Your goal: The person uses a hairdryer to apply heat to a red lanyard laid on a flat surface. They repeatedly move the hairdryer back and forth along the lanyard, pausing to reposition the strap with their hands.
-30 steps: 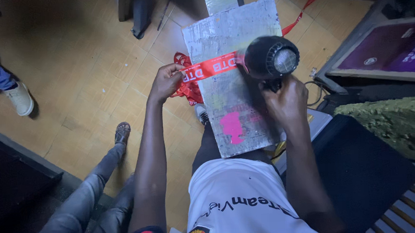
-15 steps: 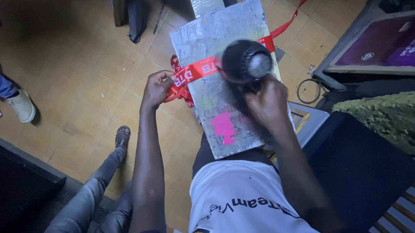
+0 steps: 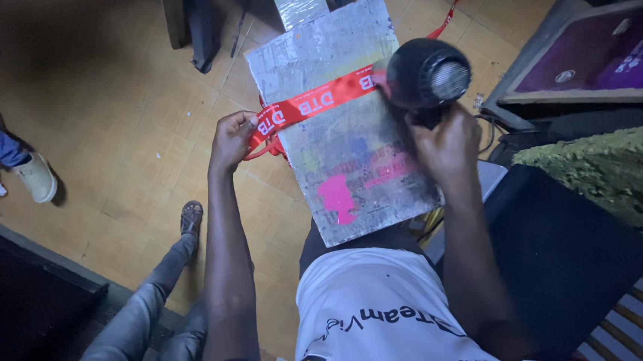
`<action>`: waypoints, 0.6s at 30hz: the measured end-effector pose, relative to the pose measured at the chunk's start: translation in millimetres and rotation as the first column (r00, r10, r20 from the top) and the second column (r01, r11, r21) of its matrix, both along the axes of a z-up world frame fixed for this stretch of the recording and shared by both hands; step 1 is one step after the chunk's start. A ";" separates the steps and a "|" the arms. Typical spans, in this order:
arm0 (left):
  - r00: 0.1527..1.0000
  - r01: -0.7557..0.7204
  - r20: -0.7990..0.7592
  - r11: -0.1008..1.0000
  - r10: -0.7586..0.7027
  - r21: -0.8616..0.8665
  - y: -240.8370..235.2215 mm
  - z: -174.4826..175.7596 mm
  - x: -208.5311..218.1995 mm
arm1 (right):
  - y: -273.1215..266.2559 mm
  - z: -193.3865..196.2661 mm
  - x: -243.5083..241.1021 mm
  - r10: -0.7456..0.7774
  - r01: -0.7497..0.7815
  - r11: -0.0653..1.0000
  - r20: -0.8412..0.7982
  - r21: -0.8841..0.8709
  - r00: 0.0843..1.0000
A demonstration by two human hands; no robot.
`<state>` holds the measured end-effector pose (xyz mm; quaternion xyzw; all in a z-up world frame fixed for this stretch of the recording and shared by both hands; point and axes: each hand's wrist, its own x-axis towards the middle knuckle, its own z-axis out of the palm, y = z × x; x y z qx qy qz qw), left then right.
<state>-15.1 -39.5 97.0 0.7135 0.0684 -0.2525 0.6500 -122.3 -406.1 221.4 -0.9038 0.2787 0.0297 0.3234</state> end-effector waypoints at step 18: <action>0.995 -0.102 0.010 0.994 0.102 -0.026 12.4 -31.7 -3.6 | -10.6 17.9 -1.2 -0.062 0.047 0.986 0.094 0.162 0.994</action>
